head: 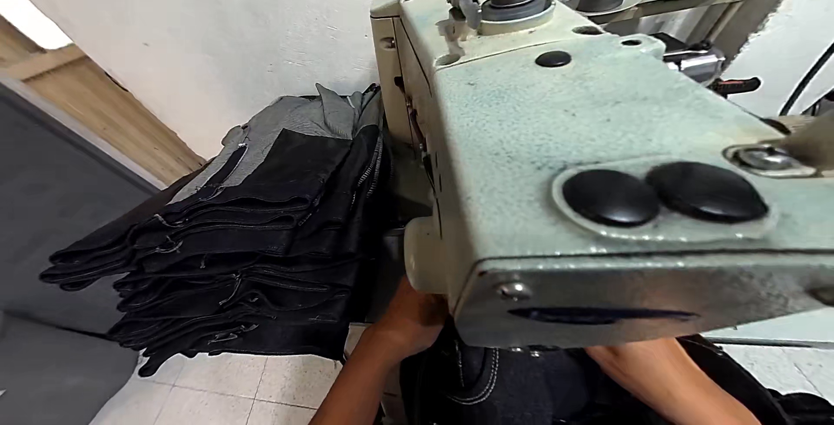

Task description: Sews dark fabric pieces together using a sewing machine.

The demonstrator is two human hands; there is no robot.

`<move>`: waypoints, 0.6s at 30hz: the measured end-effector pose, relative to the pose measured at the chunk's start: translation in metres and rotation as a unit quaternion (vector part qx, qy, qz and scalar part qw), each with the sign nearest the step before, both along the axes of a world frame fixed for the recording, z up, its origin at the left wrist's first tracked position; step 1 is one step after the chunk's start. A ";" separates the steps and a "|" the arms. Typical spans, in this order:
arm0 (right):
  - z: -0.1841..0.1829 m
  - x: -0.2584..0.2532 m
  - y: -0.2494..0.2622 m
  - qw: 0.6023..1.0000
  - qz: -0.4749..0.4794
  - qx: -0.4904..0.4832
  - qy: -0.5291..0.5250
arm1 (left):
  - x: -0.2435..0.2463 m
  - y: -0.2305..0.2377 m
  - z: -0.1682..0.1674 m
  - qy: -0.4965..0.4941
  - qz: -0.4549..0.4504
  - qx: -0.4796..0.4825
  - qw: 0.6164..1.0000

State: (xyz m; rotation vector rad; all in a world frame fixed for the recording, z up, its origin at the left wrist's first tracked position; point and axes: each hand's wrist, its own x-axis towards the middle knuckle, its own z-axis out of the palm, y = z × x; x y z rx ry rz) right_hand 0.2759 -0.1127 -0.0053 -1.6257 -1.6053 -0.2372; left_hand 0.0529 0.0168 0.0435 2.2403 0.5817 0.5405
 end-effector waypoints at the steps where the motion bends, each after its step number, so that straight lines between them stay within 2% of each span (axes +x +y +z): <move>1: 0.003 0.000 -0.001 0.999 -0.010 0.003 -0.032 | 0.001 0.000 0.001 0.012 0.002 -0.004 1.000; 4: 0.026 0.004 -0.018 0.996 -0.011 0.000 -0.085 | 0.003 -0.001 0.004 0.045 0.005 -0.006 0.999; 6: 0.047 0.013 -0.038 0.997 -0.008 -0.013 -0.078 | 0.005 -0.002 0.005 0.068 0.010 -0.012 0.998; 8: 0.050 0.032 -0.056 0.997 -0.023 -0.030 -0.061 | 0.006 -0.002 0.006 0.080 0.013 -0.023 0.996; 11: 0.024 0.066 -0.090 0.990 0.004 -0.123 0.067 | 0.007 -0.006 0.009 0.109 0.027 -0.049 0.993; 14: -0.011 0.080 -0.125 0.937 0.060 -0.251 0.237 | 0.008 -0.008 0.010 0.124 0.039 -0.064 0.989; 16: -0.029 0.074 -0.140 0.927 0.034 -0.260 0.268 | 0.010 -0.010 0.009 0.122 0.052 -0.067 0.989; 18: -0.045 0.065 -0.145 0.937 -0.019 -0.216 0.275 | 0.011 -0.011 0.008 0.128 0.067 -0.077 0.987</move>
